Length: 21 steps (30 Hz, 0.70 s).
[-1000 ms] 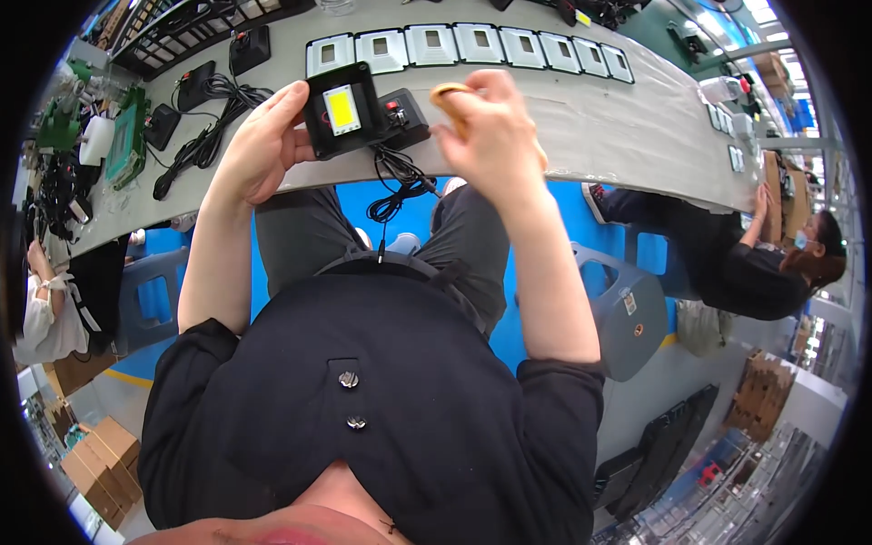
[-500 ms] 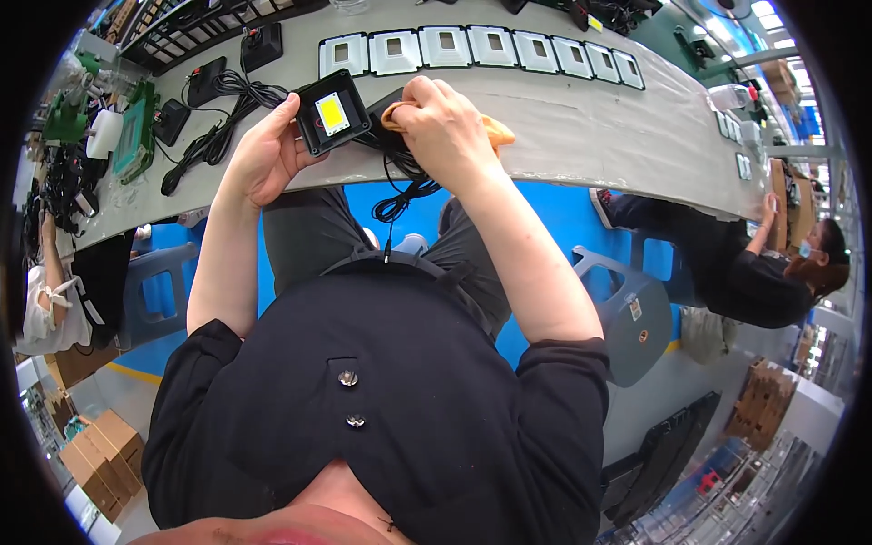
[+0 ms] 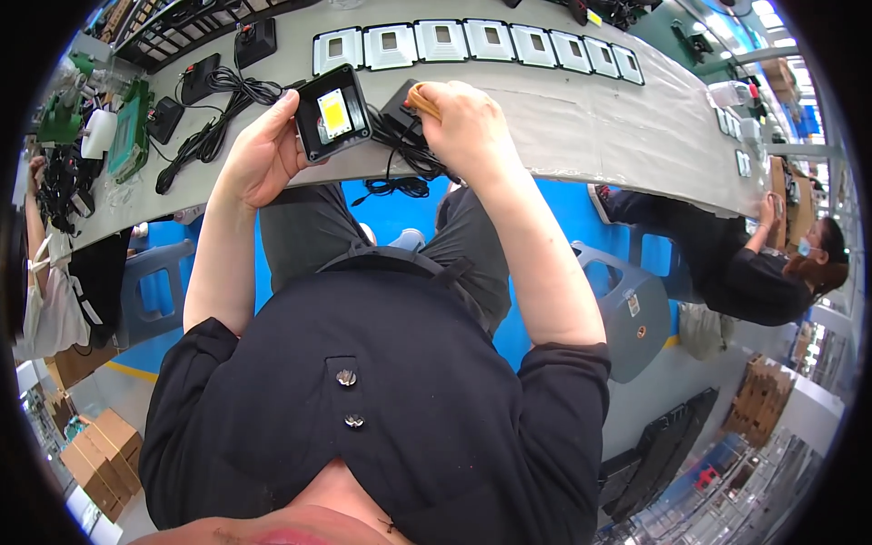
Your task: The recorder is cleaning and inspecting small solar-powered LED floodlights at a production line.
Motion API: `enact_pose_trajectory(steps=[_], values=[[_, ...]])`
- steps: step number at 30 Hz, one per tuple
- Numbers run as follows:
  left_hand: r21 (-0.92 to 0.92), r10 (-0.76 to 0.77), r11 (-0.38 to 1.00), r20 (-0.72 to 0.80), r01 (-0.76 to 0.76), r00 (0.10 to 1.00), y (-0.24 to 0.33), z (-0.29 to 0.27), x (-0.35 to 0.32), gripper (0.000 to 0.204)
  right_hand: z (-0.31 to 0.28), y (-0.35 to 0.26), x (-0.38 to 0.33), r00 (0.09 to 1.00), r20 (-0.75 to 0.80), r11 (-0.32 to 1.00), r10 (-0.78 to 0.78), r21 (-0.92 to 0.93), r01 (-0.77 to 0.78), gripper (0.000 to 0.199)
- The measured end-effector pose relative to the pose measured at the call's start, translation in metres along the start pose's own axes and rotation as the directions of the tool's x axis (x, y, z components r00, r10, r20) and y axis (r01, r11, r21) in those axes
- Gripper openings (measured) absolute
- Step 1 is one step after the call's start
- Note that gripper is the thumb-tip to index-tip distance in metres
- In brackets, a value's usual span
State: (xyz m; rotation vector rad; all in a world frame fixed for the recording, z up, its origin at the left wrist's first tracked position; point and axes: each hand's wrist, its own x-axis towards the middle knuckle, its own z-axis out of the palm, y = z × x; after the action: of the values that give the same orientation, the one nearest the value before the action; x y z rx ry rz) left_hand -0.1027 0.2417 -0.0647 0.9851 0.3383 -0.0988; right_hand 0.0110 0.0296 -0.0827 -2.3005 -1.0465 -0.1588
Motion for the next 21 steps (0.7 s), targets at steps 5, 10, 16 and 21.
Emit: enact_pose_trajectory(steps=[5, 10, 16, 21], values=[[0.174, 0.003, 0.984, 0.213, -0.04, 0.977, -0.002, 0.012, -0.005, 0.046, -0.017, -0.022, 0.022, 0.987, 0.12, 0.974, 0.11, 0.186, -0.131, 0.02], [0.617, -0.138, 0.781, 0.324, -0.099, 0.936, -0.007, 0.051, -0.022, 0.039, -0.023, -0.037, 0.047, 0.994, 0.094, 0.96, -0.047, 0.279, 0.019, 0.025], [0.681, 0.177, 0.584, 0.425, -0.442, 0.888, -0.052, 0.076, -0.021, 0.031, -0.069, -0.086, 0.037, 0.956, -0.2, 0.935, -0.213, 0.241, 0.258, 0.021], [0.75, 0.395, 0.367, 0.411, -0.551, 0.822, -0.065, 0.075, -0.021, 0.033, -0.128, -0.129, 0.019, 0.952, -0.288, 0.899, -0.105, 0.381, 0.214, 0.01]])
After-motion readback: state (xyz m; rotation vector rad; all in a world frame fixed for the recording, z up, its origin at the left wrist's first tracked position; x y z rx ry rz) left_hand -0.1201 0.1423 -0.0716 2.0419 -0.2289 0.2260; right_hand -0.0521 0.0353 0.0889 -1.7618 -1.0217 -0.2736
